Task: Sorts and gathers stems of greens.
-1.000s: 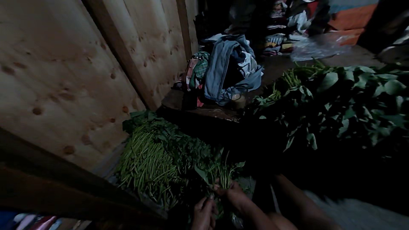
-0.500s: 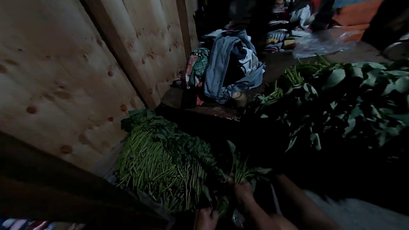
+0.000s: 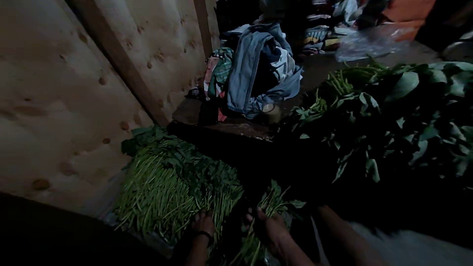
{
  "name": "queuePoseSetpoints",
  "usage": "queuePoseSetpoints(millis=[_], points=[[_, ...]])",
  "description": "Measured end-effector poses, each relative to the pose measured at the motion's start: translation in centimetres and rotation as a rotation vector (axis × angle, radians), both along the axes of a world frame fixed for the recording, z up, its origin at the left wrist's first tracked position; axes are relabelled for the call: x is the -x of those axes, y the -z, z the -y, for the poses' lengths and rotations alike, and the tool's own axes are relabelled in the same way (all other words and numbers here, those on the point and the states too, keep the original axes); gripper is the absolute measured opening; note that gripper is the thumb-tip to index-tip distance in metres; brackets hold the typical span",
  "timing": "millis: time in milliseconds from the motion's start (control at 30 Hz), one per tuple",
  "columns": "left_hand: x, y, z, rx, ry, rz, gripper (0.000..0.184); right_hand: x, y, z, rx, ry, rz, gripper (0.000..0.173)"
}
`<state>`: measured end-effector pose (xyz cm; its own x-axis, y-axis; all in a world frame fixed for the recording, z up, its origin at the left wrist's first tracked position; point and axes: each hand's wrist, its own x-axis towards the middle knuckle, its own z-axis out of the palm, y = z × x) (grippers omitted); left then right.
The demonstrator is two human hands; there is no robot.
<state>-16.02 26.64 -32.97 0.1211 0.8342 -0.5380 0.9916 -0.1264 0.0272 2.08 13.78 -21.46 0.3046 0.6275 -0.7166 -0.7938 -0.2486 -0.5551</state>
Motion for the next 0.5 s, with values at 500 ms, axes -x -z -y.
queuePoseSetpoints(millis=[500], points=[[2.7,-7.0,7.5,-0.253,-0.907,1.296,0.036,0.4,-0.6,0.7,-0.131,-0.076,-0.048,0.025]])
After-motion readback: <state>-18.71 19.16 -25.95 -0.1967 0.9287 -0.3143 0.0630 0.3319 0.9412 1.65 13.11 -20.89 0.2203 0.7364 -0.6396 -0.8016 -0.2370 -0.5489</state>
